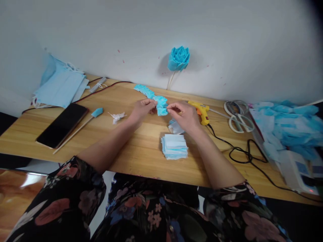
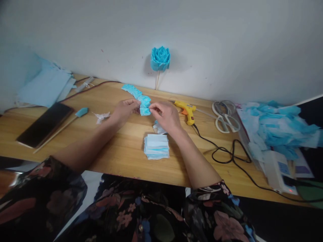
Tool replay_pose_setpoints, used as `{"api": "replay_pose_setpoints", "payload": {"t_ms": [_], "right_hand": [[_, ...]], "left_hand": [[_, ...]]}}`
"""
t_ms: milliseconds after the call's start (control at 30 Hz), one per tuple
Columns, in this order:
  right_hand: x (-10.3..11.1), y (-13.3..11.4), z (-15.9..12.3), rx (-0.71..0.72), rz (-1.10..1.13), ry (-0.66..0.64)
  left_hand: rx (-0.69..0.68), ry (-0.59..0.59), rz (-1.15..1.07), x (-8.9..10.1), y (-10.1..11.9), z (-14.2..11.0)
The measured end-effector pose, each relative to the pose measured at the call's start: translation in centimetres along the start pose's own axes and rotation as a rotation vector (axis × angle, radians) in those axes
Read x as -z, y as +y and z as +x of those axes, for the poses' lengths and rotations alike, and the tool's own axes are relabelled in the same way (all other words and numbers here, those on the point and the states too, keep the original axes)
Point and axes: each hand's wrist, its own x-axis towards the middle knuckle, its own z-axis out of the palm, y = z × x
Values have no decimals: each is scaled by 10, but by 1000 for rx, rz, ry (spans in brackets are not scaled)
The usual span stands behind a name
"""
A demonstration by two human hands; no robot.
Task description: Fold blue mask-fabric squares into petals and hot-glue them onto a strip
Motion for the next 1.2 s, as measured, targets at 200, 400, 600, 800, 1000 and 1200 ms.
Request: {"api": "replay_pose_setpoints", "payload": {"t_ms": [200,400,600,800,1000,1200], "right_hand": [[-3,2,1,-30,-10,18],[-5,1,2,-30,-14,28],[-6,4,3,-53,-35,46],[-7,4,4,-68,-44,38],[-8,4,4,-53,-46,44],[-7,-1,4,-59,-54,35]], "left_hand": [[-4,-5,-3,0,0,0],[-11,-14,-5,0,1,-1],[9,-12,7,-1,2,-1],[1,-40,3,1,1,0],[-11,-41,34,0,2,1],[-28,-56,47,0,4,-2]]}}
